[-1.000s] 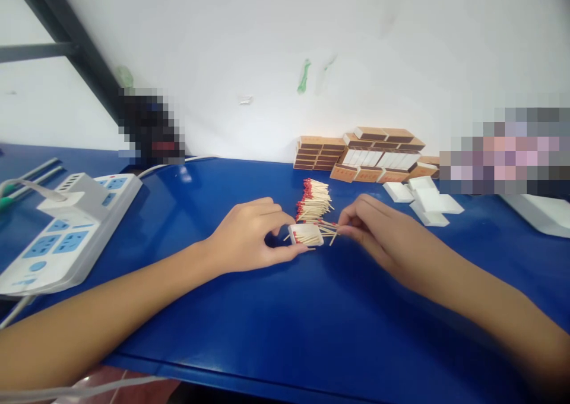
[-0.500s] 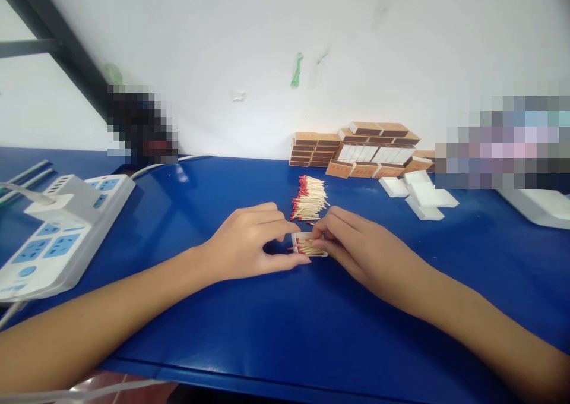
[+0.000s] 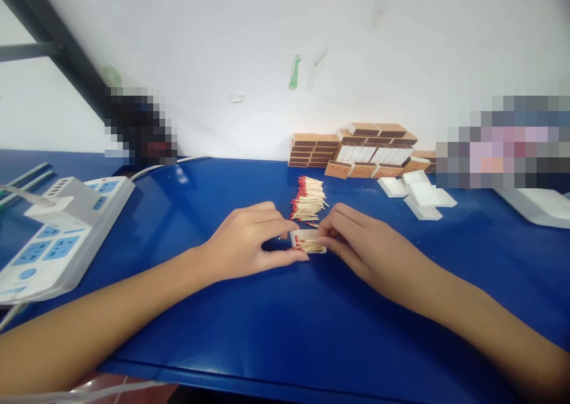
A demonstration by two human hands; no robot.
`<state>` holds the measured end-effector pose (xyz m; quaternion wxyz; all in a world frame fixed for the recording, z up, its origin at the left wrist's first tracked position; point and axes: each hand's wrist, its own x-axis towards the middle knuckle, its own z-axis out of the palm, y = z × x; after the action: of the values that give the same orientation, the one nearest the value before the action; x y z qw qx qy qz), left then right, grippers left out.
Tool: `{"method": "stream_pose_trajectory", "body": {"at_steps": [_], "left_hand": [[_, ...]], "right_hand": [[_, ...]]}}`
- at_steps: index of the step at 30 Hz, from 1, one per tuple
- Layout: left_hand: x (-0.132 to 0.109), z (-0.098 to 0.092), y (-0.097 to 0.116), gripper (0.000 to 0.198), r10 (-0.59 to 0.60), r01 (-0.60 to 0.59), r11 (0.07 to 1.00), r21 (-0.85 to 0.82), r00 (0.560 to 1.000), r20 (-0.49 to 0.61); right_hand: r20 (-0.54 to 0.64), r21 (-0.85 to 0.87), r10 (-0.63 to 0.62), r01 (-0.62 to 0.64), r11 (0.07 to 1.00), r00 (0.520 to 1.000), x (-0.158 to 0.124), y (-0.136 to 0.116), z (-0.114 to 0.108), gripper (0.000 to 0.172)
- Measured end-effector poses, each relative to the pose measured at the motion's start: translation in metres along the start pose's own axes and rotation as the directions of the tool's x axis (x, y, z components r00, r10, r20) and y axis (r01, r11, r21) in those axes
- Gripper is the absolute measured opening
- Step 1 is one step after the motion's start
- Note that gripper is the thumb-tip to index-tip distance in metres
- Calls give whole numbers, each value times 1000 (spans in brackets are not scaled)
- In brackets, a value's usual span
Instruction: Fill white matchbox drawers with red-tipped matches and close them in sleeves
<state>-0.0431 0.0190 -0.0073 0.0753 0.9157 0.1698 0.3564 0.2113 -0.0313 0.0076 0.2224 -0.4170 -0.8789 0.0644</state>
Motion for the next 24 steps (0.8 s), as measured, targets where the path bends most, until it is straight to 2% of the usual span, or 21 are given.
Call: {"method": "stream_pose_trajectory", "body": {"at_steps": [7, 11, 15, 24], "left_hand": [[0, 1, 1, 35, 4, -4, 1000, -20, 1000, 18], [0, 2, 1, 34, 26, -26, 1000, -12, 1000, 2], [-1, 3, -1, 38, 55, -55, 998, -2, 998, 14], [0, 2, -1, 38, 90, -90, 996, 12, 996, 9]], "right_hand": [[-30, 50, 36, -34, 998, 999, 0, -6, 5, 11], [7, 186, 14, -16, 982, 1000, 0, -11, 4, 10], [70, 288, 40, -59, 956, 997, 0, -12, 2, 9], [107, 241, 56, -81, 967, 993, 0, -15, 5, 13]]}}
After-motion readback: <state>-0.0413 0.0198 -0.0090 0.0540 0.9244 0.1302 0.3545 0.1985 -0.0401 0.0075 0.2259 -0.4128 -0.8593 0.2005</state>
